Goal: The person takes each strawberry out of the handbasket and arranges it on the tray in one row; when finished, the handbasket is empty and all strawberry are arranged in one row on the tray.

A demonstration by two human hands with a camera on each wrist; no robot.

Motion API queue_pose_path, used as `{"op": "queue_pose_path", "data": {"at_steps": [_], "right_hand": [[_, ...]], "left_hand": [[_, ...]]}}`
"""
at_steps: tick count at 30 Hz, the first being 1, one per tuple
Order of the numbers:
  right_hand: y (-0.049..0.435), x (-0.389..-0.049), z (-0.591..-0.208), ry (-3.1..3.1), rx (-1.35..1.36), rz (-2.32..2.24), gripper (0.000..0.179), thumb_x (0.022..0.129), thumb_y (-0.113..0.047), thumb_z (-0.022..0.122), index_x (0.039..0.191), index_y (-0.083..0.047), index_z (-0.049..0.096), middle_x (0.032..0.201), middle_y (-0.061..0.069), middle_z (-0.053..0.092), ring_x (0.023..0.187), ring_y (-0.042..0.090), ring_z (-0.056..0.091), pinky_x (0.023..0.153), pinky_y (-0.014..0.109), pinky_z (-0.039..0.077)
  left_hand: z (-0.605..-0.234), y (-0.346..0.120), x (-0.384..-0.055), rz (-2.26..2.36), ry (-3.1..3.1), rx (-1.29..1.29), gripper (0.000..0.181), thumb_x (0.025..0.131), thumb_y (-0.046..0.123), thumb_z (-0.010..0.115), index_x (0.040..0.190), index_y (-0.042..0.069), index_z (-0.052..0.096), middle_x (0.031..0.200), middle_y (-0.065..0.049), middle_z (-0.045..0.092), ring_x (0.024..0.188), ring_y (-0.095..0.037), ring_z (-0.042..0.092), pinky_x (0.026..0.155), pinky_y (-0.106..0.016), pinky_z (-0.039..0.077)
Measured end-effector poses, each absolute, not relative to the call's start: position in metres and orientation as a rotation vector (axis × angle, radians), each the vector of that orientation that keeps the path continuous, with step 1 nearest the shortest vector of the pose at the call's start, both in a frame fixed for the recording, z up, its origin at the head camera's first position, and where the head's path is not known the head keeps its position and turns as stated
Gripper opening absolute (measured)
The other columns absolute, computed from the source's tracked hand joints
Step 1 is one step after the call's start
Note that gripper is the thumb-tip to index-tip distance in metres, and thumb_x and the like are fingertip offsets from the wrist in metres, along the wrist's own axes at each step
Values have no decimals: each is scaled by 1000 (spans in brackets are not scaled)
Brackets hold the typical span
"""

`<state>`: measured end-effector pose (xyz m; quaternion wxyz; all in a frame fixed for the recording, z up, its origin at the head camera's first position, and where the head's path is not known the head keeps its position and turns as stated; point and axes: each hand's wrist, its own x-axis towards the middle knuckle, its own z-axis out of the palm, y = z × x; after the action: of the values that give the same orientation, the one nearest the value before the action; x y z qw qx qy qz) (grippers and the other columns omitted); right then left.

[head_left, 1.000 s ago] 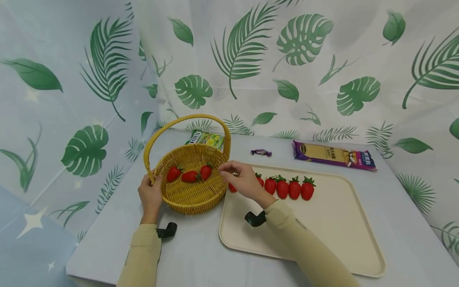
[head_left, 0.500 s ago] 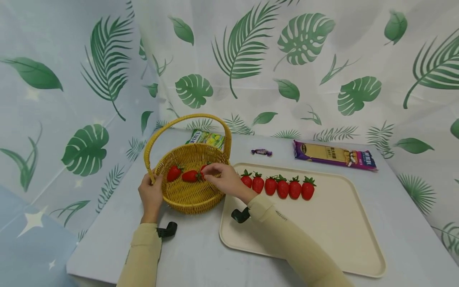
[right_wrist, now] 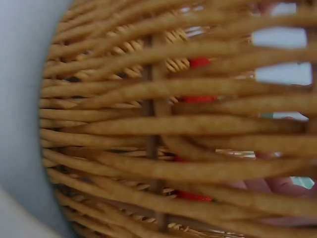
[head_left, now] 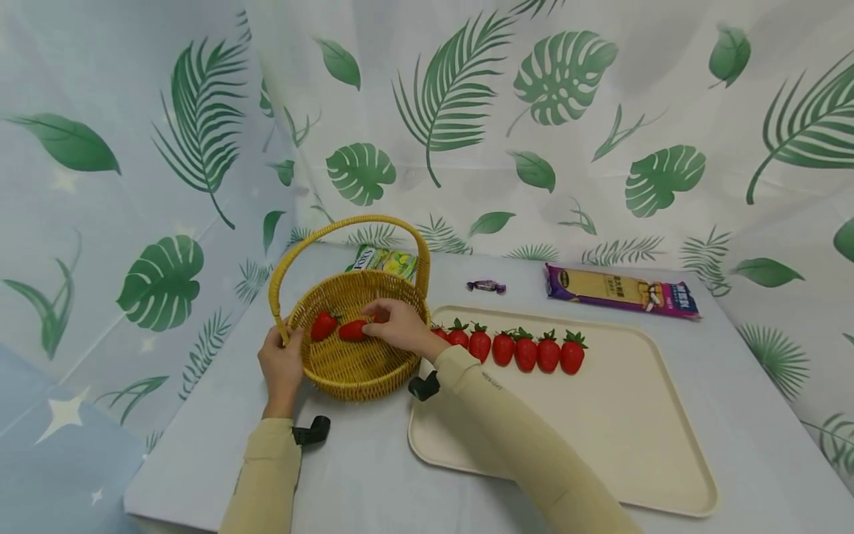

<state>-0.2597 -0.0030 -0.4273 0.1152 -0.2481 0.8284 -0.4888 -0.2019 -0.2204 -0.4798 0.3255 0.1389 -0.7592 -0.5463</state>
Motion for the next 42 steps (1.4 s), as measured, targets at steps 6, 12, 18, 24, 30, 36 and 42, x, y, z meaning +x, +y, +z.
{"op": "queue_pose_path", "data": {"at_steps": [6,12,18,24,30,36,42], "right_hand": [[-7,-270,-434,2416,-596,-1396,41,91,-20,67,130,-9,59,124,14,61,97,21,58,80,37,48],[-12,-279,-438,2469,-465,-1334,47,90,-18,68,134,-8,56,113,12,63,86,20,59,76,37,48],[-14,-282,-438,2482,-406,-1282,51,90,-21,68,138,-9,53,122,12,60,94,22,58,81,38,47],[-13,-281,-438,2387,-427,-1318,44,91,-18,67,133,-8,58,125,12,59,108,26,58,87,40,49],[-13,-279,-438,2382,-503,-1257,31,91,-15,67,122,-8,65,117,6,65,107,21,59,87,35,49],[-14,-278,-441,2435,-609,-1159,26,88,-11,71,113,-10,69,106,3,68,100,17,61,85,32,49],[-14,-274,-441,2467,-659,-1085,27,83,-6,75,110,-8,70,109,6,69,101,18,62,81,30,51]], "left_hand": [[-482,-220,-201,-1428,-1988,369,13,93,10,61,86,0,56,123,-19,65,91,-20,54,62,-22,33],[-480,-220,-202,-1427,-1980,360,12,93,9,61,86,0,57,123,-19,65,97,-19,56,64,-22,33],[-480,-219,-202,-1429,-1972,353,12,93,8,62,86,-1,57,122,-18,66,94,-17,54,63,-21,33],[-481,-219,-203,-1433,-1964,356,12,92,9,62,86,0,57,122,-18,66,92,-16,53,63,-21,33],[-482,-219,-204,-1425,-1957,357,12,92,7,63,86,-2,57,122,-19,66,96,-21,56,64,-19,34],[-482,-219,-203,-1429,-1961,354,12,92,7,62,85,-2,56,124,-20,64,106,-28,58,67,-21,34],[-481,-218,-203,-1421,-1966,363,13,92,8,62,86,-2,56,123,-21,64,107,-28,59,68,-22,35]]}}
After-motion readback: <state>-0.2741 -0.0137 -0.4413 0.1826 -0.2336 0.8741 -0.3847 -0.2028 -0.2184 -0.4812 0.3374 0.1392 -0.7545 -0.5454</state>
